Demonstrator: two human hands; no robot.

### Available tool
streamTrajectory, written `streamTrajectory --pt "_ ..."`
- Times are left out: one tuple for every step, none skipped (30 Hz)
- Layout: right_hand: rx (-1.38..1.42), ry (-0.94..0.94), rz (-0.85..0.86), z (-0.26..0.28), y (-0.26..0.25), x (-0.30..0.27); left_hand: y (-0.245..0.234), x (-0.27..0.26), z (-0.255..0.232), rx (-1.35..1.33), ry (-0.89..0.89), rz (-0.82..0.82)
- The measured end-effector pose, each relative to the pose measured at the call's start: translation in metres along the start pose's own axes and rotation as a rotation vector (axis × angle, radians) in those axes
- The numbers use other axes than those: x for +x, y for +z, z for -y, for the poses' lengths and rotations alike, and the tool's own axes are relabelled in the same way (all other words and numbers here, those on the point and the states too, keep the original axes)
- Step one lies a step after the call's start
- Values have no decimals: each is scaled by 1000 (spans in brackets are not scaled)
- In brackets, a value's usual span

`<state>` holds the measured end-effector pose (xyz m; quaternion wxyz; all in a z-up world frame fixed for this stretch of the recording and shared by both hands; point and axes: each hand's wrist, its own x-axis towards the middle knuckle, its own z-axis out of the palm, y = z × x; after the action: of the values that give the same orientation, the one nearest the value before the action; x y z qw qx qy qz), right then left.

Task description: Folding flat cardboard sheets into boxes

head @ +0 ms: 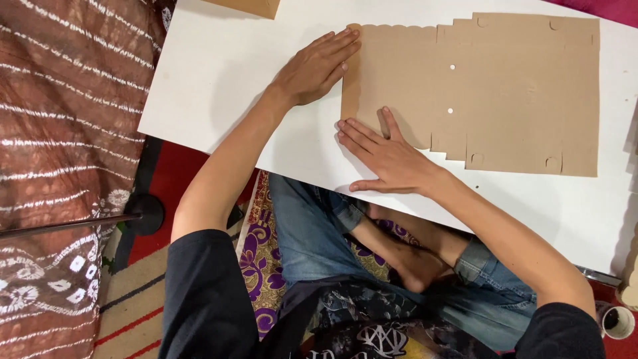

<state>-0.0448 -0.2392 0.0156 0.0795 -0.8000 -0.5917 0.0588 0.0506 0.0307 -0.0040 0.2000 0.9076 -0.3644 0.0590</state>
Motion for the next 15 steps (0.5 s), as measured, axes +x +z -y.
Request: streamTrajectory --pt "0 0 0 -8 -4 5 -2 1 -1 0 0 0" --pt "1 14 9 -15 -7 9 -3 2 -2 -16 -15 -1" --pt "2 29 17 -21 -11 13 -4 1 -4 -32 -30 -1" --pt "-2 27 16 -28 -12 19 -3 1 -4 -30 -30 -4" --pt "6 51 9 -35 -15 25 -3 0 -4 -41 -39 5" --pt "8 73 1 -44 -19 32 -4 1 -4 -49 -47 9" --pt "-1 71 -2 -53 -22 38 -5 3 -3 -42 -45 2" --pt "18 83 -9 -60 -24 42 -5 2 -3 -53 -45 4" --pt "36 96 -15 -67 -25 47 -4 2 -3 -64 -45 6" --pt "35 95 -16 -71 -27 52 -5 2 -4 -63 -45 5" --pt "62 111 -42 -75 -29 56 -6 2 -4 -87 -58 1" --pt "93 129 -69 -78 -31 59 -6 2 -5 -112 -70 0" --pt "94 131 -69 -73 -29 59 -7 1 -7 -113 -69 2" --pt "78 152 -62 -69 -28 60 -9 2 -8 -109 -74 -1" --pt "62 173 -54 -65 -26 61 -10 2 -9 -105 -79 -4"
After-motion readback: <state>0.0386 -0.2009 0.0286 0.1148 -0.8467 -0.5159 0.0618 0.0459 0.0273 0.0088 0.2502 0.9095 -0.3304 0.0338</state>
